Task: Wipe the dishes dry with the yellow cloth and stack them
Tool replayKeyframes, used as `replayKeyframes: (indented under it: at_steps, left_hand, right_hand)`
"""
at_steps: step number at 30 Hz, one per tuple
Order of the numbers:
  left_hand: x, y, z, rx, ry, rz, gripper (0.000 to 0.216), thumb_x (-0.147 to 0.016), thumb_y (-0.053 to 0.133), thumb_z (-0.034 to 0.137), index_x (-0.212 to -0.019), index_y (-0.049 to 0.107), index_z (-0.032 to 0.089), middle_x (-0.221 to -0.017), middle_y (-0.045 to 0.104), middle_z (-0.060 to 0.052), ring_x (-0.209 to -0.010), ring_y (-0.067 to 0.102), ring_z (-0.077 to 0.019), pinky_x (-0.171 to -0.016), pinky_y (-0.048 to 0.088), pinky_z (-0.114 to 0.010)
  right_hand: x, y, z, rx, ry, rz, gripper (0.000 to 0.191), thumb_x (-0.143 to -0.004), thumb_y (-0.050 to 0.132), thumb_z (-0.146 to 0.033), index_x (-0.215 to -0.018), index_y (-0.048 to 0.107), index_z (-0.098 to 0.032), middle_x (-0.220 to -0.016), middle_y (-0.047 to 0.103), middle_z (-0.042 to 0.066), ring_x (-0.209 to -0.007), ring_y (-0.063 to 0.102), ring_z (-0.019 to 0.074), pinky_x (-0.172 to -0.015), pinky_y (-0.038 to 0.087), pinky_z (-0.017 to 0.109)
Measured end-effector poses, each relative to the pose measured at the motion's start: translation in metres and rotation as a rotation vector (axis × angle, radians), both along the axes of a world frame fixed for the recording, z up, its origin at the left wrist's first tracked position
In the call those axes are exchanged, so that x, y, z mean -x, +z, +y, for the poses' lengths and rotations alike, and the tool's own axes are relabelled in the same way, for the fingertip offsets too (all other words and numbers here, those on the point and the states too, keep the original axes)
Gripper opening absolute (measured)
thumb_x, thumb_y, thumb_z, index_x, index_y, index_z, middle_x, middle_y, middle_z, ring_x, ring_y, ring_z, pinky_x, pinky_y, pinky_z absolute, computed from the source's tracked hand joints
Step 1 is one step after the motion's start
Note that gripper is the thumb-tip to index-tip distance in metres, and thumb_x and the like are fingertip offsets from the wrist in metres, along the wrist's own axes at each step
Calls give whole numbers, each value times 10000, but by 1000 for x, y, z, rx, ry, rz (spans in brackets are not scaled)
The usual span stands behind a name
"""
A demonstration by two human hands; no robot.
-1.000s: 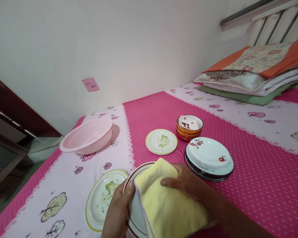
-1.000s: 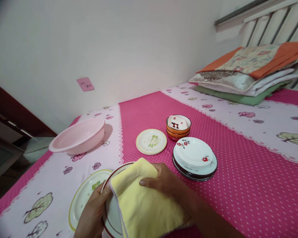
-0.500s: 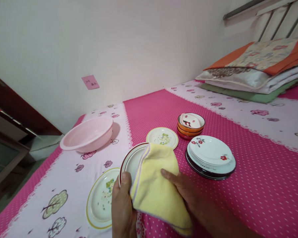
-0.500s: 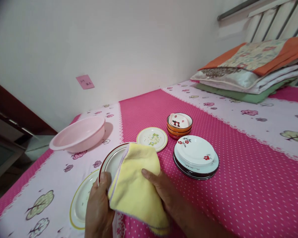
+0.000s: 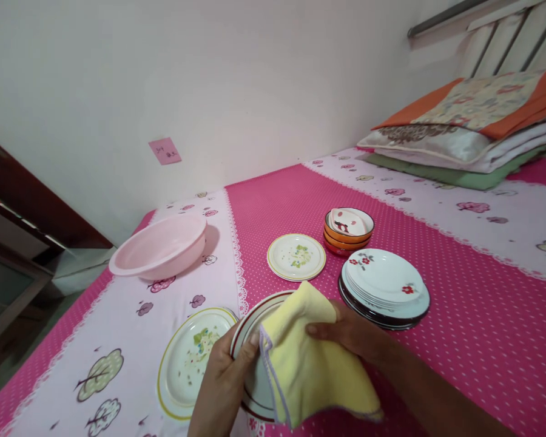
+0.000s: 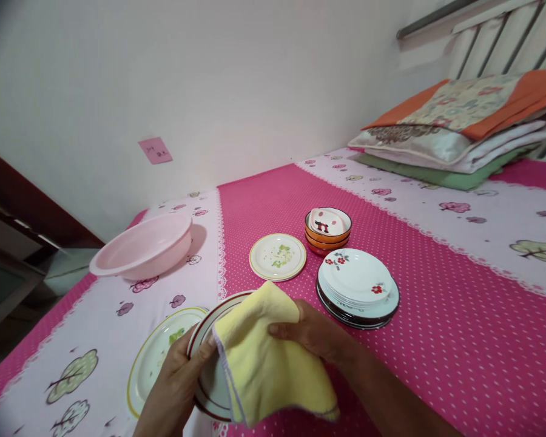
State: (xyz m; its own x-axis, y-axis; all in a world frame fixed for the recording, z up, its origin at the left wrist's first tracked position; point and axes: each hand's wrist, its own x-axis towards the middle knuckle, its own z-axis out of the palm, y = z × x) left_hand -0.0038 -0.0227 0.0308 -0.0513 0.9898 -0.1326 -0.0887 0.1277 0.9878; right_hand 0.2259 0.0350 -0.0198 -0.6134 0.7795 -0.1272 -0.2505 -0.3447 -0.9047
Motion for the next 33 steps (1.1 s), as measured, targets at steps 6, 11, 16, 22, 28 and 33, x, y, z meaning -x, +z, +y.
replayKeyframes:
  at_steps: [6, 11, 16, 22, 28, 33]
  left_hand:
    - [-5, -4, 4, 34, 139, -125, 522, -741, 859, 443, -1179, 775, 171, -999, 814, -108, -915, 757, -297, -827, 599, -370]
    - [-8, -10, 10, 73, 303, -227, 609, -653, 915, 435, -1175, 755, 165, -926, 816, -91, -835, 771, -280, -785, 611, -363]
    - [-31, -10, 10, 35, 498, -376, 417, -746, 866, 408, -1081, 714, 214, -780, 766, 5, -724, 752, -199, -762, 604, -316]
    - [-42, -11, 11, 15, 455, -461, 300, -775, 855, 366, -944, 654, 221, -754, 737, 38, -661, 712, -134, -731, 584, -242]
    - [-2, -6, 9, 49, 338, -325, 489, -661, 930, 314, -1091, 725, 205, -889, 798, -24, -785, 758, -188, -732, 602, -250]
    - [-2, -6, 7, 85, 206, -191, 578, -698, 897, 421, -1175, 749, 130, -927, 814, -122, -851, 776, -302, -749, 623, -365]
  right_hand:
    - [10, -3, -5, 96, -100, 99, 537, -761, 850, -487, -1166, 711, -162, -1014, 792, 119, -909, 758, 309, -880, 567, 439]
    - [26, -11, -12, 171, -185, 226, 466, -784, 819, -458, -1153, 703, -198, -1047, 800, 104, -975, 761, 325, -914, 569, 435]
    - [50, -21, -22, 311, -303, 267, 445, -816, 767, -509, -1163, 706, -237, -1038, 813, 75, -1002, 760, 334, -924, 580, 445]
    - [44, -7, -22, 333, -283, 266, 472, -797, 784, -522, -1138, 715, -203, -1104, 799, 97, -1000, 758, 317, -900, 583, 413]
    - [16, 5, -11, 147, -165, 151, 505, -756, 844, -460, -1155, 710, -181, -992, 799, 91, -873, 752, 278, -810, 573, 372]
    - [16, 1, -11, 140, -99, 154, 467, -767, 839, -409, -1157, 708, -187, -1011, 799, 85, -888, 749, 268, -800, 576, 371]
